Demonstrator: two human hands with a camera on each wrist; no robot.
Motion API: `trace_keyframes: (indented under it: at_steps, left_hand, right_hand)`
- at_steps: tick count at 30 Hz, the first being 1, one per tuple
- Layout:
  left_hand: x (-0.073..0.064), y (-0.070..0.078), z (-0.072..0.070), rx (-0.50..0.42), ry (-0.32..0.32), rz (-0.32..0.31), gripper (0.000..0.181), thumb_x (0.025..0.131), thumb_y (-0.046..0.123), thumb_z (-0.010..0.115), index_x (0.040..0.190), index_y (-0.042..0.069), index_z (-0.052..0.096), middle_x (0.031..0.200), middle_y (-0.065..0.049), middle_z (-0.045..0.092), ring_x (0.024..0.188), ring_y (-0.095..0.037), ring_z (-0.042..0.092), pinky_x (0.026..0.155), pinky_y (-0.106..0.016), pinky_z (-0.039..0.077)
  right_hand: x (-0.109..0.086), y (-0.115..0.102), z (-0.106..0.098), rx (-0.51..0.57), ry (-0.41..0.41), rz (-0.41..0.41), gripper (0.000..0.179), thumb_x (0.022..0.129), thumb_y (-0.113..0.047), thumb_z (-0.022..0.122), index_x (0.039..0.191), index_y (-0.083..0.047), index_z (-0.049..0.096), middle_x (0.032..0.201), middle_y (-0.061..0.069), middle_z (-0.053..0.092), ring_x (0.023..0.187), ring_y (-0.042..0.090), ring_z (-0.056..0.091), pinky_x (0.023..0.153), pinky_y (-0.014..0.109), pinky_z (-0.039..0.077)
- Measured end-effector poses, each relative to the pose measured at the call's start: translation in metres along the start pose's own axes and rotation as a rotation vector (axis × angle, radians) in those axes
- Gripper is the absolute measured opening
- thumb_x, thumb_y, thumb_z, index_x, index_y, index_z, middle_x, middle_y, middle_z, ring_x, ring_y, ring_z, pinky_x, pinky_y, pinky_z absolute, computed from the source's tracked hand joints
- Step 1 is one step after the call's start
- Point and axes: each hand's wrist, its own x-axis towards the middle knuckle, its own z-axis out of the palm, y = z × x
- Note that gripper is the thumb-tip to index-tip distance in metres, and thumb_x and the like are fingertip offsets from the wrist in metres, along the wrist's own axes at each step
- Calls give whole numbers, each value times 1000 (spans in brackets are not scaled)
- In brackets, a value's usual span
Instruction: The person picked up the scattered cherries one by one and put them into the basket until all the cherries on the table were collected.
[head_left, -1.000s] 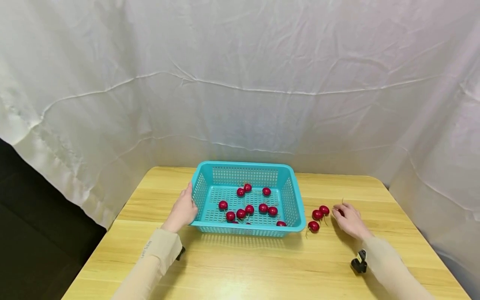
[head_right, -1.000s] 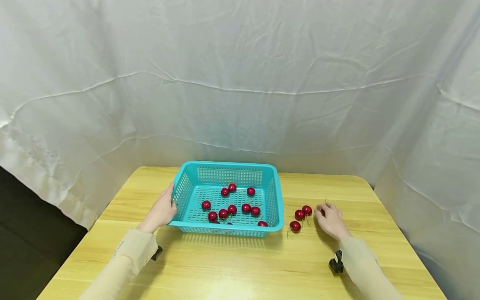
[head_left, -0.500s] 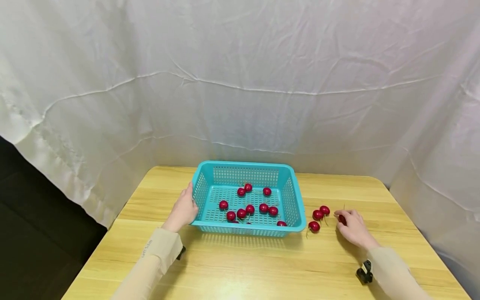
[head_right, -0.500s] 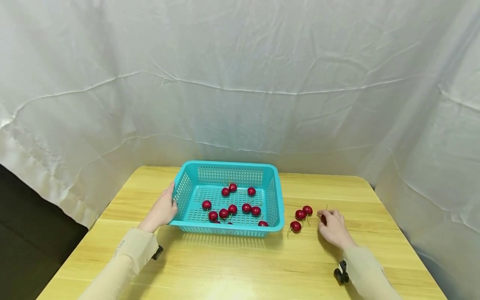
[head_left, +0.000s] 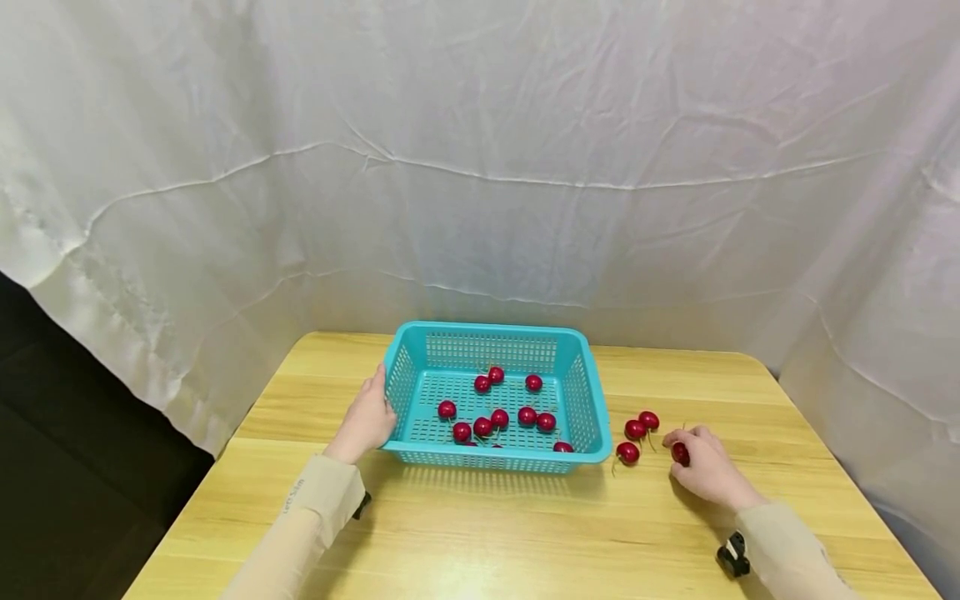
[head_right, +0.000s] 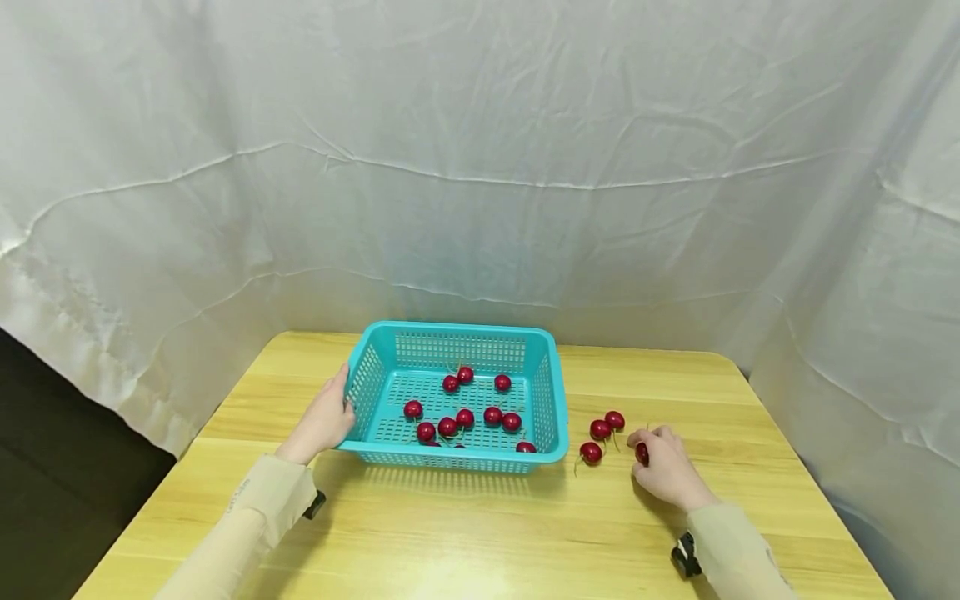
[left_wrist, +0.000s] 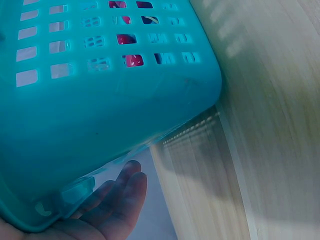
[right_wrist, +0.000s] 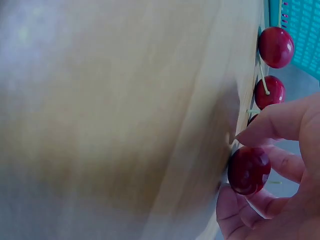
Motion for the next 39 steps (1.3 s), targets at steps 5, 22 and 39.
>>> trace_keyframes:
  at_steps: [5, 22, 39]
  left_hand:
    - [0, -1, 0, 7, -1, 0, 78, 94, -1, 44, 159, -5, 2, 154, -34, 33, 127, -42, 52, 111, -58, 43]
    - [1, -2, 2, -8, 3, -2, 76, 96, -1, 43, 160, -4, 2, 152, -33, 36, 126, -40, 52, 111, -58, 44]
    - [1, -2, 1, 0, 1, -6, 78, 95, -1, 45, 160, -4, 2, 152, -33, 37, 123, -39, 53, 109, -57, 45]
  right_hand:
    - [-1, -3, 2, -20, 9, -23, 25, 74, -2, 72, 99, -5, 68, 94, 12, 60, 85, 24, 53, 76, 42, 44]
    - [-3, -16, -1, 16, -8, -46, 19, 74, 3, 68, 89, -9, 65, 85, 4, 57, 73, 14, 44, 61, 23, 36]
    - [8, -50, -21, 82, 22, -101, 15, 77, 4, 67, 89, -6, 66, 73, -3, 59, 58, 2, 37, 50, 19, 33]
